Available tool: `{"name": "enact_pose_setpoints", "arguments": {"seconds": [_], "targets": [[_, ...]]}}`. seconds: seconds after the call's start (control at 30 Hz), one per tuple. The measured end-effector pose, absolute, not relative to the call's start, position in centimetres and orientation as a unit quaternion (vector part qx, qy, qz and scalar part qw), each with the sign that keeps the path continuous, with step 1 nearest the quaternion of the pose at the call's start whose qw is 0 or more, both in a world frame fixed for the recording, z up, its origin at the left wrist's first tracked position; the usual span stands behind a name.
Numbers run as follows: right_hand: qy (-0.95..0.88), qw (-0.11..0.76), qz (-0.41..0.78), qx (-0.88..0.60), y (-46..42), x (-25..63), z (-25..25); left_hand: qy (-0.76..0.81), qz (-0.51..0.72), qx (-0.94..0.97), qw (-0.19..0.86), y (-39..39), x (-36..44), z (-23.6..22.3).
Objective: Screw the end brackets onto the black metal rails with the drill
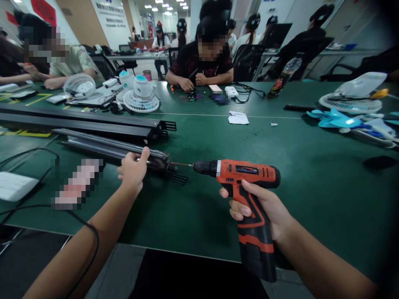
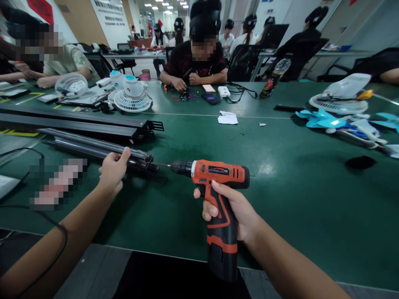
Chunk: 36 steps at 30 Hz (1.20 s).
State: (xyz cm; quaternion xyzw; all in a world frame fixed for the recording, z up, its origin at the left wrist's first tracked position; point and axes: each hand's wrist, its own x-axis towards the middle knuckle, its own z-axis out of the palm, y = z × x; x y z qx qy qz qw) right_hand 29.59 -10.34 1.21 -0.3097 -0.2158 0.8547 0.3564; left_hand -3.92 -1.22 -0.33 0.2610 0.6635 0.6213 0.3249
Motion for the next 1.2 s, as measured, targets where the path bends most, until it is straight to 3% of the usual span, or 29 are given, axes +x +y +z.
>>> {"name": "enact_pose_setpoints", "arguments": {"seconds": [0.13,0.3,0.47,0.77,0.93,1.2], "targets": [[-0.208,0.344,0.863,-0.306,-10.3,29.8,0.8,0.812,0.449,0.351,0.125,-1.3,-4.0,-0.5],[-0.214,0.356,0.854,-0.313,-10.3,29.8,0.6,0.734,0.545,0.368,0.172,-0.7,-4.5,-2.2],[-0.219,0.351,0.853,-0.319,-10.4,29.7,0.8,0.716,0.560,0.378,0.175,-0.2,-5.1,-3.1],[-0.214,0.348,0.854,-0.322,-10.4,29.7,1.0,0.552,0.501,0.656,-0.117,-2.1,-3.8,-1.4],[-0.218,0.352,0.851,-0.324,-10.3,29.9,0.8,0.451,0.459,0.753,-0.135,-2.5,-3.1,-0.9],[-0.248,0.361,0.843,-0.313,-10.4,30.3,0.9,0.465,0.445,0.757,-0.115,-2.6,-2.8,-1.1]]}}
